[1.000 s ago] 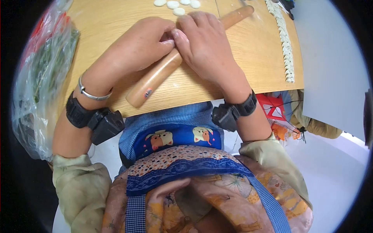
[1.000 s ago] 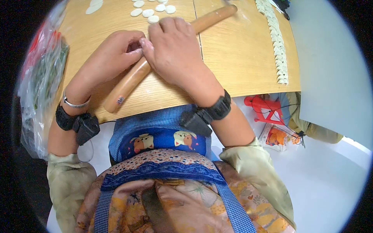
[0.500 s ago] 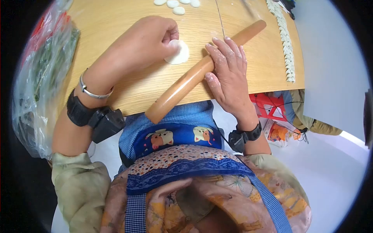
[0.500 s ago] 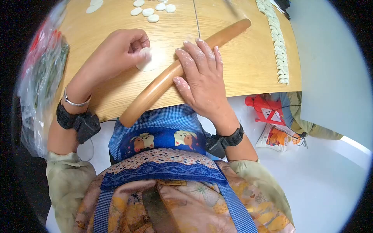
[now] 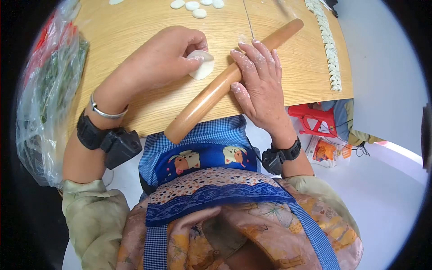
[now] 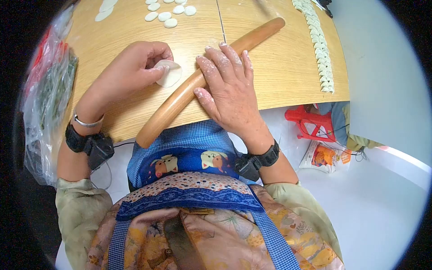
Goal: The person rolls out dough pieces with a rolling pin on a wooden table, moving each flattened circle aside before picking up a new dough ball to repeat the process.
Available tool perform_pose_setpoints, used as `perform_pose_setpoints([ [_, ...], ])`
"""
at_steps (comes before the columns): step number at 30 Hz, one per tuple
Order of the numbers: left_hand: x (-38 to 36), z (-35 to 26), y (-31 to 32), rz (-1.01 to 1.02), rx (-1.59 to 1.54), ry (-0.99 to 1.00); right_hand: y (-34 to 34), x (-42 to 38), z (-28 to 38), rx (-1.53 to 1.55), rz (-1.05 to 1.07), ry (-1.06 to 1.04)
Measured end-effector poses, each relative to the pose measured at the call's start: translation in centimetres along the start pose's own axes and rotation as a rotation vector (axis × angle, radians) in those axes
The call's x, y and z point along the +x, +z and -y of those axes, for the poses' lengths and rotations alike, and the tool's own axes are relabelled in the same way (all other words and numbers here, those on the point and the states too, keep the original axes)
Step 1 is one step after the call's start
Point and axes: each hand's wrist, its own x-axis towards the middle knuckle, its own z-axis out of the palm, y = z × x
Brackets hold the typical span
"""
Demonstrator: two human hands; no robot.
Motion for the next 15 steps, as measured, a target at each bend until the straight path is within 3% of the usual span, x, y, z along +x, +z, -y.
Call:
perform_pose_setpoints([
  [3, 0.0, 0.0, 0.3, -0.128, 0.136, 0.048, 0.0, 0.2, 0.0, 0.0, -0.002, -0.009],
  [15, 0.2, 1.2, -0.1, -0.179, 0.168, 0.098, 2.8, 8.7, 0.1, 0.046, -0.097, -0.181],
])
